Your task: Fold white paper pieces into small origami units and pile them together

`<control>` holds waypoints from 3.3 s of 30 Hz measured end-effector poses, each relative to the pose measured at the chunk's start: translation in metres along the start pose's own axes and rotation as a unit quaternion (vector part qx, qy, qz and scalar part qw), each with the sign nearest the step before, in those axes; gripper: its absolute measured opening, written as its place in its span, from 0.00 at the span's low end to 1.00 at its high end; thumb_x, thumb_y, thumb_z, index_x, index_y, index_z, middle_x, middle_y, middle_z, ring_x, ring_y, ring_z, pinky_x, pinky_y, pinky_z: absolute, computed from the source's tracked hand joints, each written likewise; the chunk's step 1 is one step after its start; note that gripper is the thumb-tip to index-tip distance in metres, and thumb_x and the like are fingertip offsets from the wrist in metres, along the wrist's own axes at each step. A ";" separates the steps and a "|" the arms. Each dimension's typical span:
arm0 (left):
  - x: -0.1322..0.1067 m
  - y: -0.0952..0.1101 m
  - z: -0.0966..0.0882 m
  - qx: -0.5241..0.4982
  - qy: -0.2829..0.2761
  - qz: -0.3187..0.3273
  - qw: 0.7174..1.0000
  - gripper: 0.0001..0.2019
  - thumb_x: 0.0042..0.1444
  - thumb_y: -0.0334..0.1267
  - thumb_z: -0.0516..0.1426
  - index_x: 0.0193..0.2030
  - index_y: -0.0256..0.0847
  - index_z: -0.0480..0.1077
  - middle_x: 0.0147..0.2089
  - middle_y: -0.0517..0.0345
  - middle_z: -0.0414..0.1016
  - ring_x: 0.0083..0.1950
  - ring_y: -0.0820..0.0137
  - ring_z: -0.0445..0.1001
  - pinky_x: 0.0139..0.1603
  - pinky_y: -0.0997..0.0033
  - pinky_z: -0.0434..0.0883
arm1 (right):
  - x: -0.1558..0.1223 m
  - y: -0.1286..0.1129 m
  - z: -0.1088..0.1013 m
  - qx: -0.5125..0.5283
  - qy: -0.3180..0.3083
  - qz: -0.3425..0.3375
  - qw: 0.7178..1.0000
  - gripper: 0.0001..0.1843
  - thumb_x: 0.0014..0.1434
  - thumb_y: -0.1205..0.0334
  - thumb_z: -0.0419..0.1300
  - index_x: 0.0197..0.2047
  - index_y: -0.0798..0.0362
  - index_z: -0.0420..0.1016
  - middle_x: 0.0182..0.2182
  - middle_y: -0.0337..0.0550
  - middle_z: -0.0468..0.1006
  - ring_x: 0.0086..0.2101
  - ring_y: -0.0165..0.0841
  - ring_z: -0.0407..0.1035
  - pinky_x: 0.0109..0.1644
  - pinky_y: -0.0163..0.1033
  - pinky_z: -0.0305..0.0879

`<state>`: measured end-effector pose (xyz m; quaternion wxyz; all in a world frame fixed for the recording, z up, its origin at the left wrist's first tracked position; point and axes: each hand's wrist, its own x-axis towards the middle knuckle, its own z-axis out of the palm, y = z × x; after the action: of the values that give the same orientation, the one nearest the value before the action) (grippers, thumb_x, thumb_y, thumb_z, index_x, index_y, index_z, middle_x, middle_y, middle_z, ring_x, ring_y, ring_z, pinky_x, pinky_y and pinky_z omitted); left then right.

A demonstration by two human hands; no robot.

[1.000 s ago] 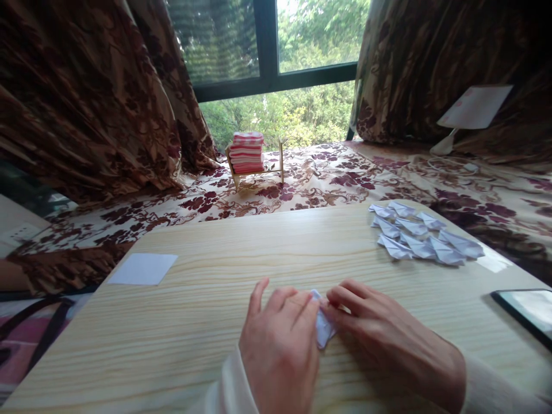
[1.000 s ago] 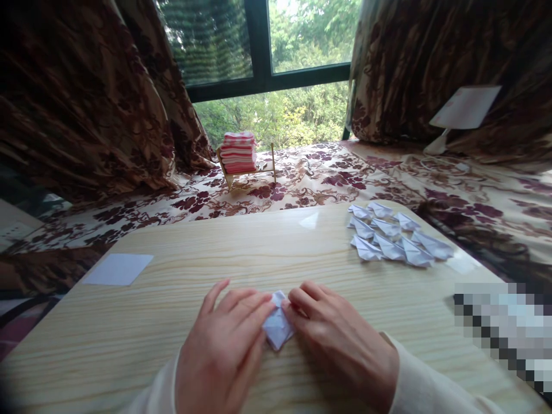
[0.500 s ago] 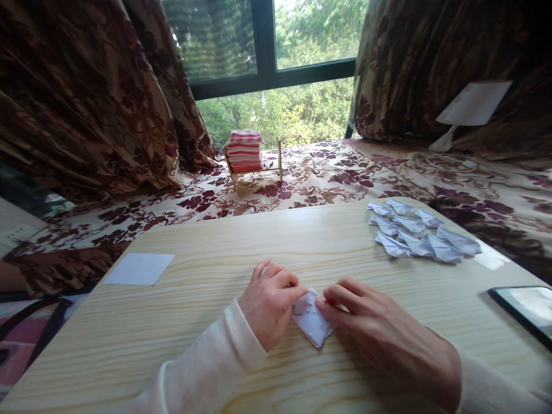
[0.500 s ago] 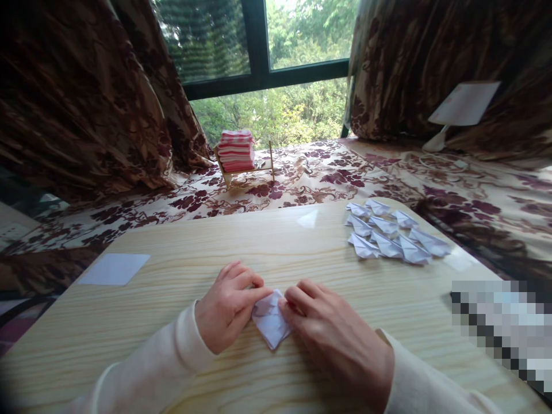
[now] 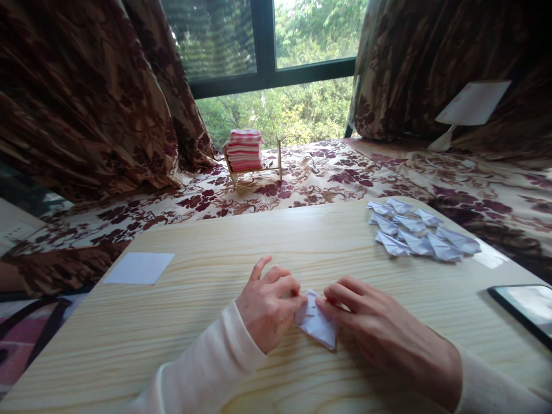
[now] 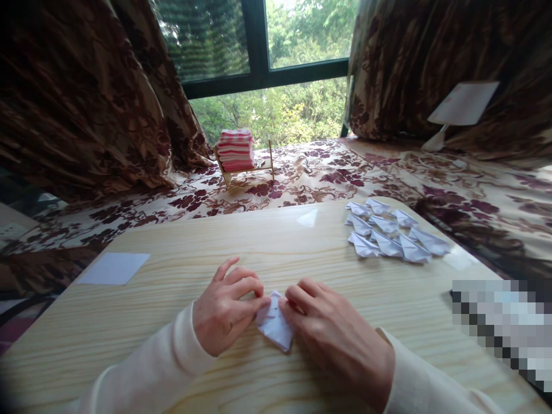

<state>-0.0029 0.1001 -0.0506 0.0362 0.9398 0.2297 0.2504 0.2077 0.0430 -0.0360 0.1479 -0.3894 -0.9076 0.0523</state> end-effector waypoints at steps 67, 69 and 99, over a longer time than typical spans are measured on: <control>0.041 0.009 -0.011 -0.047 -0.221 -0.195 0.955 0.05 0.45 0.36 0.60 0.31 0.40 0.73 0.33 0.55 0.76 0.40 0.61 0.70 0.44 0.58 0.64 | 0.029 0.007 -0.008 0.076 -0.084 0.247 0.962 0.01 0.51 0.65 0.60 0.28 0.52 0.72 0.28 0.38 0.74 0.30 0.32 0.66 0.32 0.34 0.56; 0.040 0.010 -0.013 -0.048 -0.229 -0.195 0.952 0.06 0.44 0.37 0.61 0.32 0.40 0.73 0.34 0.55 0.75 0.41 0.62 0.70 0.45 0.59 0.64 | 0.027 0.007 -0.007 0.094 -0.078 0.250 0.961 0.01 0.50 0.65 0.60 0.29 0.52 0.71 0.28 0.38 0.73 0.30 0.32 0.66 0.32 0.34 0.55; 0.002 0.018 -0.009 -0.524 0.162 -0.500 0.670 0.15 0.42 0.47 0.64 0.18 0.37 0.72 0.17 0.63 0.64 0.24 0.74 0.60 0.30 0.73 0.58 | 0.032 -0.011 0.000 0.140 0.260 0.063 0.953 0.10 0.58 0.72 0.54 0.42 0.51 0.66 0.27 0.36 0.68 0.26 0.28 0.65 0.30 0.34 0.63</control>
<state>0.0020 0.0843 -0.0380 0.6047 0.4559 0.4983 0.4222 0.1793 0.0590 -0.0262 0.4284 -0.4211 -0.7949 0.0853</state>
